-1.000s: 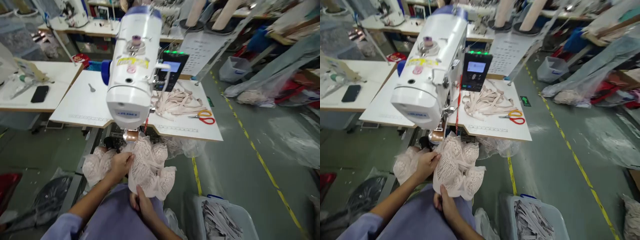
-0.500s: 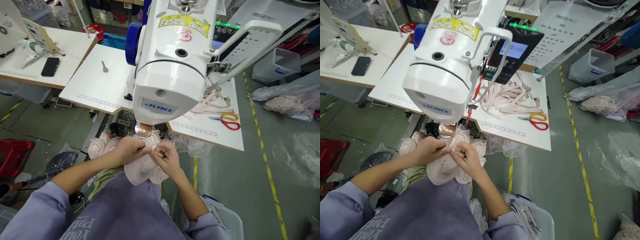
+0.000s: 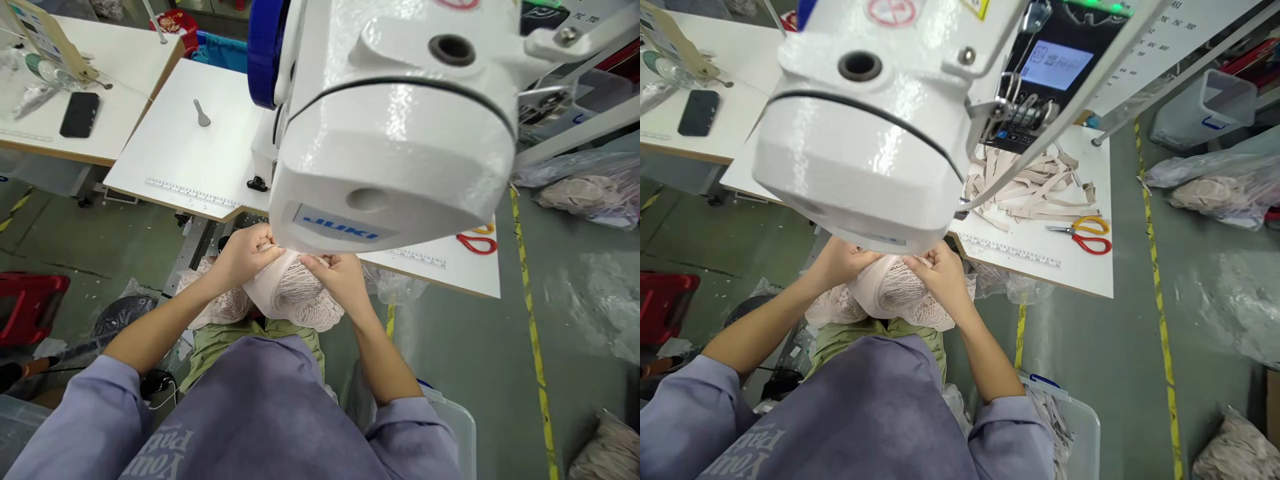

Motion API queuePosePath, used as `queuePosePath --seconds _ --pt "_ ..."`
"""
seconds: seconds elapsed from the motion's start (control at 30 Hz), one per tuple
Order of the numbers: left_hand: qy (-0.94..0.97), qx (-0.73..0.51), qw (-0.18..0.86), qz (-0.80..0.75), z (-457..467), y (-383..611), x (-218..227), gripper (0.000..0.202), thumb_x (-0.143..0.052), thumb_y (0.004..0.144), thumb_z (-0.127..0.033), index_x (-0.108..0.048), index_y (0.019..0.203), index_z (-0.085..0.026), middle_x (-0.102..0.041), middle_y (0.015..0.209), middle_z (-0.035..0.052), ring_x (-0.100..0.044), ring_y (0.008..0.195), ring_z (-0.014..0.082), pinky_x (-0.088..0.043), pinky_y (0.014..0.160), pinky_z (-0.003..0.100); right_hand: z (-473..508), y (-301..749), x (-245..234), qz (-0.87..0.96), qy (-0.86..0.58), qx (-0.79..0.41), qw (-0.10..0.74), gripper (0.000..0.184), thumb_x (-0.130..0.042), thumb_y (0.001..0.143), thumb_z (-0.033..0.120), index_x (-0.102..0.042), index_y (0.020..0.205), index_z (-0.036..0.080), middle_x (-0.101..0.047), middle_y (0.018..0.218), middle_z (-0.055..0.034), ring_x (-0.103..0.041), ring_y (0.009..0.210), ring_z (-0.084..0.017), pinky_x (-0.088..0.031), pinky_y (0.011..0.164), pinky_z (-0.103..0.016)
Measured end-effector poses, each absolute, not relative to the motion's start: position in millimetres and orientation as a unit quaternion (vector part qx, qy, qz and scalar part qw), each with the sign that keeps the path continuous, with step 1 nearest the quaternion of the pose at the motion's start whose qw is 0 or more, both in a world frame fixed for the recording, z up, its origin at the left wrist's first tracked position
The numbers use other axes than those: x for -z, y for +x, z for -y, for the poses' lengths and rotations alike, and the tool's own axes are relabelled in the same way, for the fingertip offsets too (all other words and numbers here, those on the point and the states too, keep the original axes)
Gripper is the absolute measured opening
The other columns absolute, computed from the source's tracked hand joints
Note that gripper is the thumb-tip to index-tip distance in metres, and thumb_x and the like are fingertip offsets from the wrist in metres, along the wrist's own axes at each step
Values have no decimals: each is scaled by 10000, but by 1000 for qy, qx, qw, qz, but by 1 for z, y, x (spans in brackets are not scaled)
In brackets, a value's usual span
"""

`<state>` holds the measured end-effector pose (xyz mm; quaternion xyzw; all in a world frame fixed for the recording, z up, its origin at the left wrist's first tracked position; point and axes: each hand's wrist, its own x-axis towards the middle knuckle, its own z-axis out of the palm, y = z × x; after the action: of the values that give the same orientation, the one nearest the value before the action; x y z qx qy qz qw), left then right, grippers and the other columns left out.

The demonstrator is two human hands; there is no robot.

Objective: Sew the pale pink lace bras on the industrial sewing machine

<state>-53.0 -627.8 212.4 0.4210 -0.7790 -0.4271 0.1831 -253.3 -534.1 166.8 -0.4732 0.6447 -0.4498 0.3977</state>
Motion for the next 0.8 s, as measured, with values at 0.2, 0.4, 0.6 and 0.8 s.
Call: queuePosePath --seconds 0.2,0.4,0.6,0.8 --pt "395 403 211 798 630 -56 -216 140 -572 859 -266 -589 760 -168 -484 585 -30 -473 622 128 -417 638 248 541 -260 -165 -648 -496 445 369 382 -778 797 550 -681 969 223 -724 811 -23 -678 798 -234 -509 778 -357" --pt "394 391 221 802 629 -58 -217 138 -578 860 -246 -571 740 -177 -502 596 -20 -513 665 144 -450 677 259 543 -265 -161 -654 -500 437 362 400 -787 777 589 -686 945 241 -634 665 5 -642 758 -244 -516 805 -393" --pt "415 388 210 796 633 -55 -212 120 -581 843 -266 -587 758 -181 -512 586 -19 -528 668 155 -459 686 269 537 -253 -120 -630 -414 518 404 786 -723 700 781 -562 1219 214 -682 1020 -98 -655 951 -277 -531 898 -421" --pt "429 348 203 808 640 -44 -214 153 -577 812 -319 -576 714 -201 -481 522 -26 -489 565 163 -401 579 267 499 -239 -78 -521 -448 404 604 1002 -824 573 757 -551 1366 209 -665 1212 -140 -612 1190 -335 -465 1056 -456"
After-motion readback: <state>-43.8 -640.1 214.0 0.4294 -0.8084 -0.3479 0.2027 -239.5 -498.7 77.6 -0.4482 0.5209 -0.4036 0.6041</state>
